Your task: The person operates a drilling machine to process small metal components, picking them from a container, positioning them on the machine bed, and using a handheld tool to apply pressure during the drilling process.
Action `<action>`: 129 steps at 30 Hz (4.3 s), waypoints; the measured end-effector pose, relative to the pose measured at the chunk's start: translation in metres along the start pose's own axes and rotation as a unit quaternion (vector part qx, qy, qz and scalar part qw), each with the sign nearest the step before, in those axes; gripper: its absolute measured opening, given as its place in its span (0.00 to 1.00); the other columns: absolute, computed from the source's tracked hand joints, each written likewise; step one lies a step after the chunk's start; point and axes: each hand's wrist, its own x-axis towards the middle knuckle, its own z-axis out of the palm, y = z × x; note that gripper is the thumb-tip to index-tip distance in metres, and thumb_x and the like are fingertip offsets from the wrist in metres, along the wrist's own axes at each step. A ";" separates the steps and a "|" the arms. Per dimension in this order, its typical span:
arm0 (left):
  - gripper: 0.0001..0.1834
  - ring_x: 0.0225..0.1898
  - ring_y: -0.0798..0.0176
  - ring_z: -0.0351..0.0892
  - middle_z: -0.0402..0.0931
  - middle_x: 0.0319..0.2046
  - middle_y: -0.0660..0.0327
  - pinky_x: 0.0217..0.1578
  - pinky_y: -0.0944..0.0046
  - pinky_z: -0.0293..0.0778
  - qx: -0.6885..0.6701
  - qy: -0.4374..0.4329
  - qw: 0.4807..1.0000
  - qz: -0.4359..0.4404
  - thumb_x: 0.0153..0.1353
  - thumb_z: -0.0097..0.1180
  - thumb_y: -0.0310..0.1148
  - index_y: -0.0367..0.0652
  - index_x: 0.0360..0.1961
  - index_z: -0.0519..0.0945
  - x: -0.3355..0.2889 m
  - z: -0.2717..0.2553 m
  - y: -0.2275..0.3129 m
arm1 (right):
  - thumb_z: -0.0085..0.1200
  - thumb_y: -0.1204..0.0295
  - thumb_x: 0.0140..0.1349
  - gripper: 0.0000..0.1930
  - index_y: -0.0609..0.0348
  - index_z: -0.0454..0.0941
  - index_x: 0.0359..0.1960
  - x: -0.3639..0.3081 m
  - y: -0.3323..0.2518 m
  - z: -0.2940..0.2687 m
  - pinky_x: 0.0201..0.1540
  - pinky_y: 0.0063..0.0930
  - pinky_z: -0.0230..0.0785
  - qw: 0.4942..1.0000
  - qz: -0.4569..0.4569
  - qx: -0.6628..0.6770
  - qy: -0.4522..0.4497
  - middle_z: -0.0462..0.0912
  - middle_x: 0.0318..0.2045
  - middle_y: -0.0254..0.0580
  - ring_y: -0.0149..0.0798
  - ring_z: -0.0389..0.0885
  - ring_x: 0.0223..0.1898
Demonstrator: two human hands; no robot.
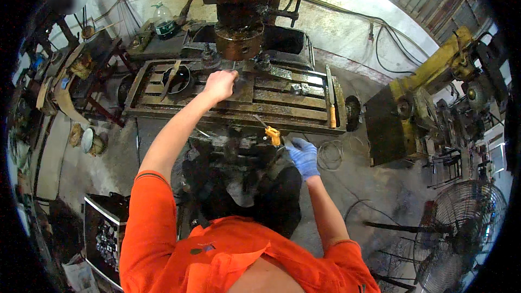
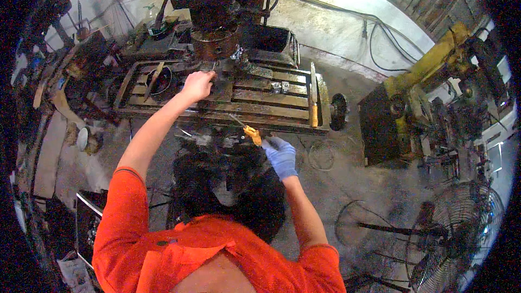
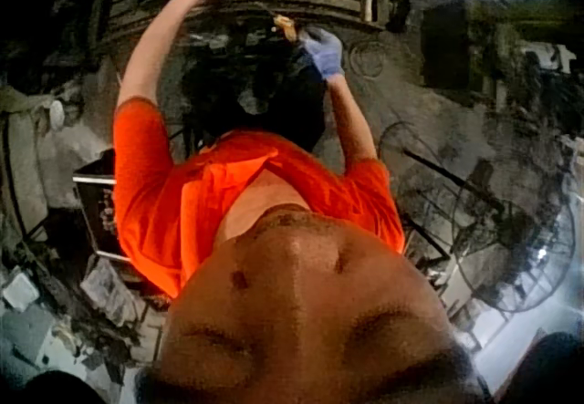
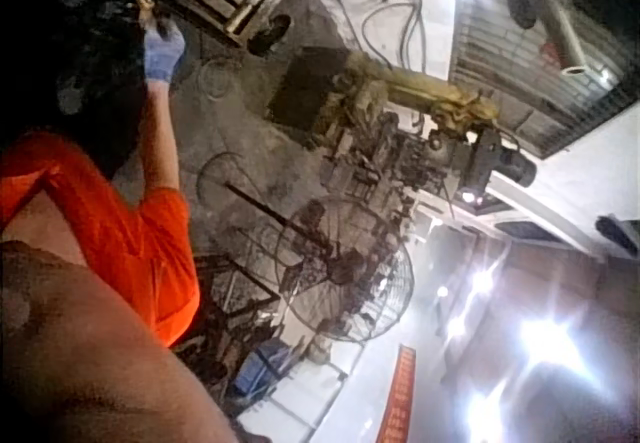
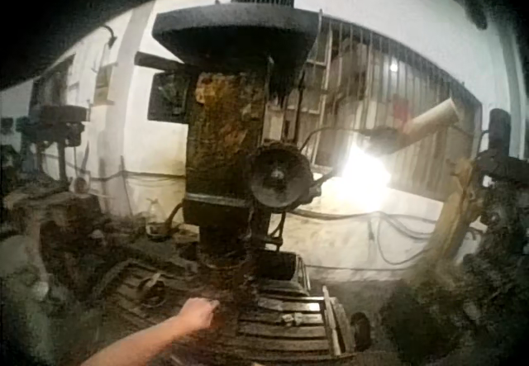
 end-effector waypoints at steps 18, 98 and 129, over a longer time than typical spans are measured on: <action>0.17 0.33 0.49 0.77 0.77 0.29 0.51 0.34 0.53 0.73 -0.099 0.066 0.972 -0.205 0.44 0.59 0.39 0.40 0.33 0.76 0.031 0.021 -0.006 | 0.58 0.71 0.49 0.11 0.63 0.78 0.34 0.018 -0.154 -0.139 0.35 0.23 0.68 0.945 -0.267 -0.073 0.177 0.80 0.29 0.36 0.27 0.74 0.30; 0.11 0.33 0.45 0.72 0.71 0.28 0.48 0.35 0.52 0.68 -0.042 0.110 0.989 -0.086 0.50 0.50 0.24 0.40 0.36 0.78 -0.165 -0.113 -0.125 | 0.36 0.62 0.62 0.18 0.64 0.69 0.24 0.028 -0.236 -0.154 0.55 0.40 0.52 0.830 -0.477 0.208 0.200 0.75 0.33 0.48 0.45 0.70 0.45; 0.13 0.31 0.46 0.77 0.75 0.26 0.43 0.31 0.58 0.71 -0.387 0.257 0.851 -0.245 0.56 0.47 0.31 0.33 0.36 0.77 -0.033 -0.001 -0.023 | 0.35 0.62 0.63 0.20 0.65 0.71 0.23 0.027 -0.237 -0.139 0.55 0.49 0.57 0.802 -0.538 0.138 0.219 0.78 0.32 0.51 0.45 0.74 0.40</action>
